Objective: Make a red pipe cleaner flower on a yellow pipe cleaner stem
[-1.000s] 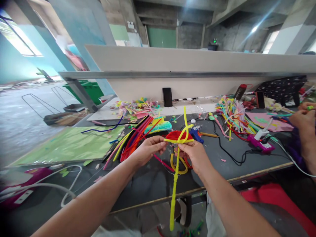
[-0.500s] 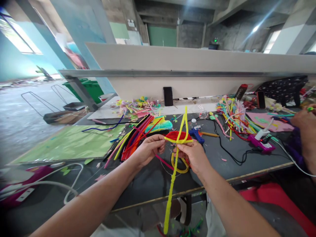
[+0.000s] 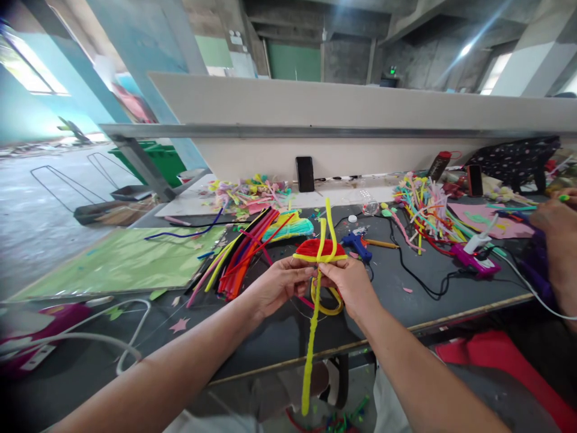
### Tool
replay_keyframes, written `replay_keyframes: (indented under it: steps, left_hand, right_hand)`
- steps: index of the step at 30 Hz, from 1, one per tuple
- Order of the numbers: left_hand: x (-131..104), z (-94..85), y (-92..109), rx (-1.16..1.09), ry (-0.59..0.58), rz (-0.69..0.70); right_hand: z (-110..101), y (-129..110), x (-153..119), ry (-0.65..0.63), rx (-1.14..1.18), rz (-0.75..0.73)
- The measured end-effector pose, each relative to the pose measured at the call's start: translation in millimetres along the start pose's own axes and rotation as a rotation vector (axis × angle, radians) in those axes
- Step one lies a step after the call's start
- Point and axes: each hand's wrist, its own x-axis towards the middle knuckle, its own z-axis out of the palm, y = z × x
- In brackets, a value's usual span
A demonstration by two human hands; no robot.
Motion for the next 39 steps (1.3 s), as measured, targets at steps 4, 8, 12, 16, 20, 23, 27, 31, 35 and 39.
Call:
replay_keyframes:
  steps: [4, 8, 12, 16, 20, 23, 27, 31, 35, 39]
  left_hand:
    - [-0.7, -0.6, -2.9, -0.033, 0.037, -0.017]
    - [-1.5, -0.5, -1.7, -0.04, 0.067, -0.034]
    - [-2.2, 1.3, 0.8, -0.077, 0.078, -0.073]
    - [-1.6, 1.4, 1.1, -0.092, 0.067, -0.103]
    - [0.6, -1.7, 0.9, -0.114, 0.083, -0.054]
    - [2.5, -5.3, 2.6, -0.119, 0.087, -0.015]
    - [4.0, -8.8, 4.4, -0.093, 0.094, 0.016]
    - [4.8, -9.3, 2.1, -0.076, 0.107, 0.01]
    - [5.4, -8.8, -0.2, -0.053, 0.115, -0.006]
    - [5.7, -8.6, 0.9, -0.044, 0.123, -0.02]
  right_hand:
    - [3.9, 1.8, -2.9, -0.084, -0.04, 0.053]
    - [4.5, 0.7, -3.9, -0.098, -0.054, 0.137]
    - [1.4, -0.9, -2.8, -0.143, -0.068, 0.217]
    - [0.4, -1.9, -2.1, -0.149, -0.074, 0.198]
    - [-0.4, -2.2, -0.7, -0.151, -0.04, 0.186]
    - [-5.6, -3.9, 0.9, -0.076, -0.028, 0.152]
    - [-18.2, -9.1, 3.3, 0.035, -0.066, 0.044]
    - [-26.9, -12.8, 5.5, 0.073, -0.036, 0.009]
    - [-24.8, -13.1, 6.1, 0.055, 0.09, 0.054]
    - [-17.6, -9.0, 5.8, 0.013, 0.251, 0.066]
